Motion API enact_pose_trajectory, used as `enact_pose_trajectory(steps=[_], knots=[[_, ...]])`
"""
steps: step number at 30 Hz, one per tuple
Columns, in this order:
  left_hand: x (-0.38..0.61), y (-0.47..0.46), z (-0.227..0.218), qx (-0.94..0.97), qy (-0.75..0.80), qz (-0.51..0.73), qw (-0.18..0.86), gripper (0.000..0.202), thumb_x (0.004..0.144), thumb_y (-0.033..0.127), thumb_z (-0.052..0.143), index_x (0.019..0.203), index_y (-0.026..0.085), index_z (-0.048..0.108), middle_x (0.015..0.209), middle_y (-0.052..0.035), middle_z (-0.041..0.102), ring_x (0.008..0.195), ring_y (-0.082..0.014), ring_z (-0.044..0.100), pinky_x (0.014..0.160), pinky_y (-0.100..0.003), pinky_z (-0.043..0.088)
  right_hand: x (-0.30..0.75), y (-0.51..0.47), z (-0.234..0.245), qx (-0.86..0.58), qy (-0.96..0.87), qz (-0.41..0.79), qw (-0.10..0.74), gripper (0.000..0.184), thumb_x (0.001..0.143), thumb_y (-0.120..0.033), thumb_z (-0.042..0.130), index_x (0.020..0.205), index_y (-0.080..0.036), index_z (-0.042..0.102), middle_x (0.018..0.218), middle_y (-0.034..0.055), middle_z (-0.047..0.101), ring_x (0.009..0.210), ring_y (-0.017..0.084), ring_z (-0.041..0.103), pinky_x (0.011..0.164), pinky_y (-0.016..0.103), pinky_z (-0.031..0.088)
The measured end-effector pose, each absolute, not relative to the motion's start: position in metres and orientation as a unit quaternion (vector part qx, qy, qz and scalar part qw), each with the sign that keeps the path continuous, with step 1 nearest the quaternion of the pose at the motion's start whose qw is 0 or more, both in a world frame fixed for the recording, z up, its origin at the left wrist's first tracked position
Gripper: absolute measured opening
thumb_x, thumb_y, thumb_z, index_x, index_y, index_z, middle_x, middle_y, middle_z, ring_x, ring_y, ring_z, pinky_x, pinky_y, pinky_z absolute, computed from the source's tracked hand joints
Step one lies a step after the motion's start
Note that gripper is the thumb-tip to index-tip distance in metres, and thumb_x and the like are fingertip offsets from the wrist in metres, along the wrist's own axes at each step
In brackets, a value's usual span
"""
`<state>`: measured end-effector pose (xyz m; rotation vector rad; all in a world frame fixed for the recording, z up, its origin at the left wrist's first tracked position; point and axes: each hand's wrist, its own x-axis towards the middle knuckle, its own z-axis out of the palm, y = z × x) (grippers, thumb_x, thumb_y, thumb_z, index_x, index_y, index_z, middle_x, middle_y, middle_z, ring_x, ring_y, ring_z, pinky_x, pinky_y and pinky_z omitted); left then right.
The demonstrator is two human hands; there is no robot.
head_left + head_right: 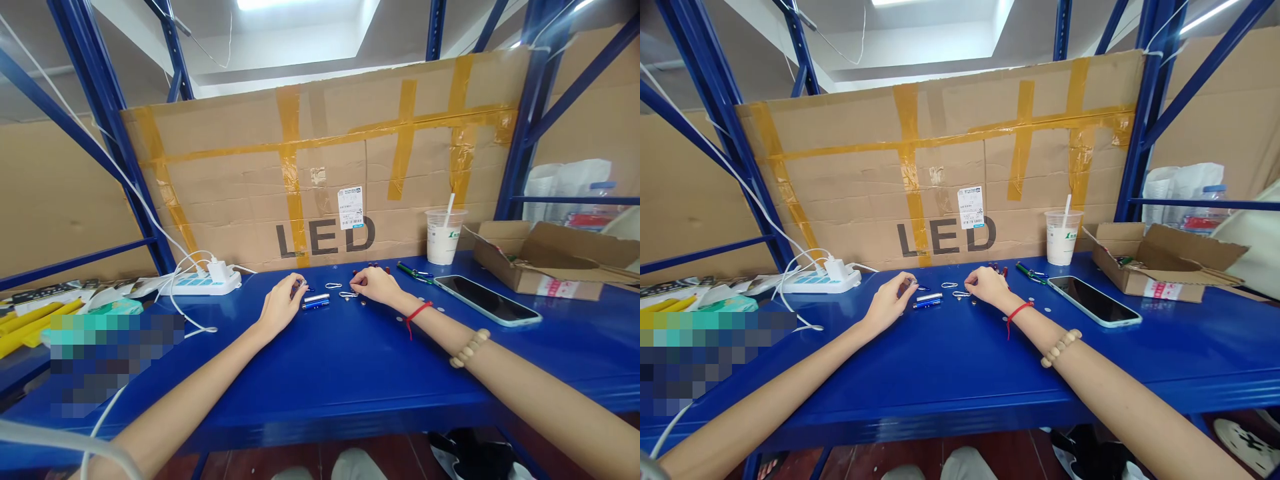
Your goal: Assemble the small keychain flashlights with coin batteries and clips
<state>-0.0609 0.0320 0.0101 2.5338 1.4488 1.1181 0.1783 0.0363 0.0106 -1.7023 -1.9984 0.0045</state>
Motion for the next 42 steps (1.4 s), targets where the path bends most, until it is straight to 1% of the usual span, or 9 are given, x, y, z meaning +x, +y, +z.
enact_pose_trajectory(steps=[5,14,22,28,30,33,36,40,42], knots=[[-0.060,0.030,0.012,0.811,0.463,0.357,0.001,0.016,0.086,0.035,0.041,0.091,0.023,0.052,0.086,0.0005,0.061,0.075,-0.0142,0.058,0.064,-0.023,0.042,0.180,0.038,0.011,-0.633,-0.718,0.004,0.288,0.022,0.078,-0.028,0.051,0.088,-0.024,0.070,0.090,-0.0007,0.071,0.084,0.016,0.064,0.058,0.022,0.046],[-0.062,0.031,0.011,0.817,0.477,0.324,0.010,0.017,0.085,0.038,0.043,0.089,0.024,0.051,0.084,0.0022,0.061,0.066,-0.0130,0.055,0.060,-0.023,0.040,0.177,0.033,0.015,-0.635,-0.716,0.001,0.290,0.018,0.078,-0.025,0.053,0.081,-0.024,0.070,0.085,-0.0008,0.071,0.082,0.017,0.064,0.060,0.023,0.046],[-0.053,0.017,0.015,0.827,0.464,0.318,0.006,0.023,0.087,0.039,0.036,0.089,0.025,0.054,0.085,0.0016,0.061,0.072,-0.0150,0.057,0.058,-0.023,0.039,0.175,0.034,0.013,-0.632,-0.721,-0.008,0.284,0.025,0.083,-0.022,0.046,0.094,-0.024,0.068,0.100,-0.0005,0.069,0.089,0.016,0.063,0.065,0.023,0.048],[-0.048,0.008,0.018,0.821,0.476,0.315,0.027,0.023,0.088,0.041,0.034,0.087,0.025,0.050,0.082,0.0025,0.062,0.068,-0.0151,0.057,0.058,-0.024,0.038,0.185,0.036,0.021,-0.677,-0.674,-0.044,0.292,0.031,0.086,-0.024,0.040,0.102,-0.023,0.065,0.106,0.0024,0.067,0.099,0.021,0.060,0.071,0.027,0.046],[-0.048,0.008,0.018,0.821,0.478,0.310,0.027,0.022,0.089,0.039,0.031,0.088,0.026,0.049,0.083,0.0027,0.062,0.071,-0.0156,0.058,0.059,-0.024,0.037,0.190,0.034,0.026,-0.689,-0.664,-0.051,0.286,0.028,0.085,-0.027,0.043,0.100,-0.024,0.067,0.103,0.0024,0.068,0.096,0.022,0.061,0.068,0.027,0.046],[-0.049,0.008,0.019,0.818,0.493,0.296,0.027,0.022,0.090,0.036,0.027,0.090,0.028,0.048,0.083,0.0027,0.064,0.077,-0.0178,0.060,0.060,-0.024,0.036,0.193,0.030,0.031,-0.692,-0.673,-0.043,0.260,0.021,0.081,-0.034,0.052,0.086,-0.026,0.071,0.091,0.0003,0.071,0.086,0.020,0.063,0.060,0.025,0.044],[-0.049,0.009,0.019,0.810,0.514,0.281,0.031,0.022,0.091,0.037,0.026,0.092,0.029,0.046,0.081,0.0023,0.064,0.078,-0.0200,0.061,0.060,-0.025,0.035,0.192,0.027,0.033,-0.687,-0.690,-0.026,0.226,0.017,0.075,-0.039,0.060,0.075,-0.027,0.072,0.081,-0.0001,0.071,0.076,0.018,0.065,0.054,0.023,0.042],[-0.049,0.009,0.018,0.808,0.516,0.281,0.041,0.022,0.091,0.039,0.026,0.093,0.029,0.045,0.082,0.0021,0.065,0.075,-0.0201,0.061,0.059,-0.025,0.036,0.185,0.024,0.031,-0.690,-0.698,-0.016,0.190,0.010,0.067,-0.033,0.070,0.072,-0.026,0.073,0.079,0.0018,0.072,0.079,0.020,0.065,0.055,0.023,0.043],[-0.048,0.009,0.017,0.811,0.513,0.278,0.047,0.023,0.091,0.040,0.026,0.094,0.029,0.046,0.082,0.0020,0.065,0.075,-0.0199,0.061,0.059,-0.025,0.036,0.181,0.023,0.029,-0.690,-0.701,-0.018,0.180,0.008,0.067,-0.028,0.071,0.074,-0.025,0.073,0.081,0.0024,0.072,0.082,0.021,0.065,0.058,0.023,0.044]])
